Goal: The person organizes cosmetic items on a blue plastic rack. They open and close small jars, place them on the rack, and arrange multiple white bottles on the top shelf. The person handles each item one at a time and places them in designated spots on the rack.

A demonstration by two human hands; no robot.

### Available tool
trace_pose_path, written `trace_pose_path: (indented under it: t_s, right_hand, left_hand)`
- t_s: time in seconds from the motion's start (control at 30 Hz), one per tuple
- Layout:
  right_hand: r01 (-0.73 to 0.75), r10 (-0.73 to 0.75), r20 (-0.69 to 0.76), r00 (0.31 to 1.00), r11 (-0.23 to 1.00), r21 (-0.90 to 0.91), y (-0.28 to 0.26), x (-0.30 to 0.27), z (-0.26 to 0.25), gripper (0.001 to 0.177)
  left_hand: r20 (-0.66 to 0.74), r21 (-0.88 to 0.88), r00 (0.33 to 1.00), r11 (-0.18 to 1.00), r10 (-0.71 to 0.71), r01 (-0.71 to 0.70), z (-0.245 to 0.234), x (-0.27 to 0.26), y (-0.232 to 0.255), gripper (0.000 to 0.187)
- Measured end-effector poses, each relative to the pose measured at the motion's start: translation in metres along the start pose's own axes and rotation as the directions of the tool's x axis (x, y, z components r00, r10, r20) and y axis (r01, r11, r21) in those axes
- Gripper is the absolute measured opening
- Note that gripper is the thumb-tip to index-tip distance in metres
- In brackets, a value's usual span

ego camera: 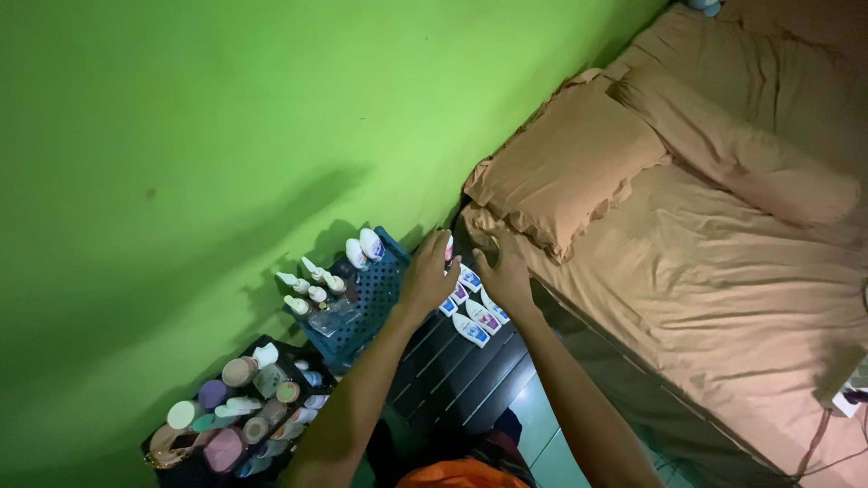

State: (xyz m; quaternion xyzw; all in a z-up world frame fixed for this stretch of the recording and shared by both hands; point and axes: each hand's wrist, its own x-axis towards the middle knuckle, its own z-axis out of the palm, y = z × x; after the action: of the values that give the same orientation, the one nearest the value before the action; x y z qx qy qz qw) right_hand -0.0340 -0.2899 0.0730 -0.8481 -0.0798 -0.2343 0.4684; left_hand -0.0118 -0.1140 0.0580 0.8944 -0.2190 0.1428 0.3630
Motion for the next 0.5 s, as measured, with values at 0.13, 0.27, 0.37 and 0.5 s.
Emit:
trace_pose_path:
  t_s: [0.13,0.27,0.37,0.5]
  right_hand:
    - [-0.059,0.059,-0.019,0.998,0.998,-0.019,0.011,-0.003,0.000,0.045]
    - [-0.116,0.116,-0.006,0.993,0.993,-0.016,0.017,-0.006,-0.002,0.045]
    - [-0.178,0.178,0.010,0.984,0.984,-0.016,0.019,-0.009,-0.003,0.045]
    - [-0.068,0.067,-0.050,0.997,0.997,-0.029,0.025,-0.012,0.000,0.045]
  left_hand:
    - [0.015,0.006,1.000,1.000,-0.025,0.025,0.011,0.002,0.004,0.055]
    - [0.033,0.035,0.999,0.999,-0.021,0.020,0.021,0.002,0.007,0.057]
    - [0.034,0.048,0.999,0.999,-0.003,0.002,0.023,0.001,0.011,0.056]
    - [0.011,0.054,1.000,0.999,0.003,-0.004,0.022,-0.002,0.015,0.056]
